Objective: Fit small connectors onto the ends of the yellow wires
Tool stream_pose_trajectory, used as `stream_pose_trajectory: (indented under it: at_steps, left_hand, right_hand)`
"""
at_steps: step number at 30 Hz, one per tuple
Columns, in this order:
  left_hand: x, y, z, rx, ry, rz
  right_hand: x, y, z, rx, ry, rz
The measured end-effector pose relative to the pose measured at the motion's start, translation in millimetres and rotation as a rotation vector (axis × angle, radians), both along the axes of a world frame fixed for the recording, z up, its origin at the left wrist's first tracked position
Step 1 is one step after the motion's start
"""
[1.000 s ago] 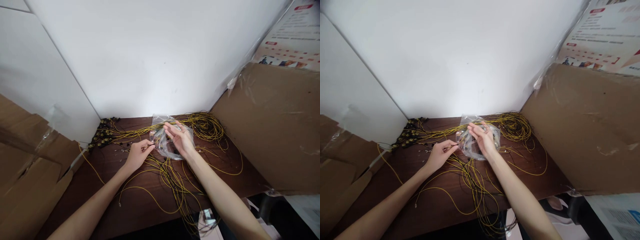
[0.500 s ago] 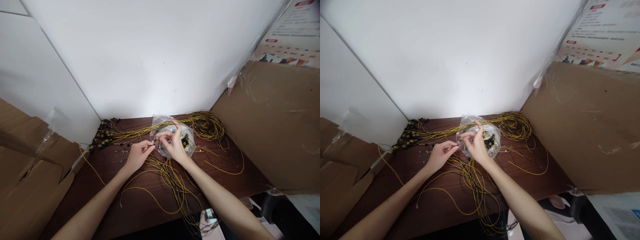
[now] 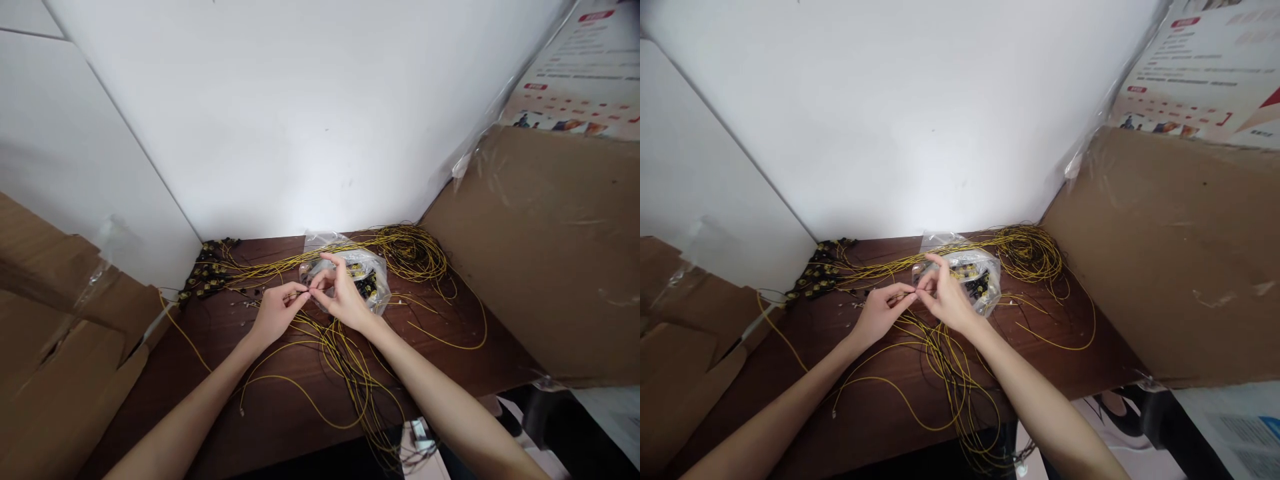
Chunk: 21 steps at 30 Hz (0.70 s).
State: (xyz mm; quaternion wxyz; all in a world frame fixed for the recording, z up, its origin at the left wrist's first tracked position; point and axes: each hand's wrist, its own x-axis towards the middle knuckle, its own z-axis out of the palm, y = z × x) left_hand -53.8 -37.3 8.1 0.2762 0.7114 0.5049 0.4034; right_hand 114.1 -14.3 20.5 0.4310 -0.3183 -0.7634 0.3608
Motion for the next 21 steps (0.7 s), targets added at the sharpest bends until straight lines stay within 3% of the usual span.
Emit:
stream_pose_trajectory:
  at_steps: [7,16,21]
  left_hand:
    - [1.5,-0.4,1.7,0.056,0.03,0.028]
    - [4.4,-5.8,7.1,0.208,0.075,0.054]
    - [3.6,-3.6,5.0,0.201,0.065,0.059]
  right_hand:
    - [2.5,1.6,2.4,0.054,-0.051,0.056]
    - [8.9,7.9,7.2,-0.063,0.151,0.054]
    - [13.5,8.5,15.3,-0.003,0.126,0.022]
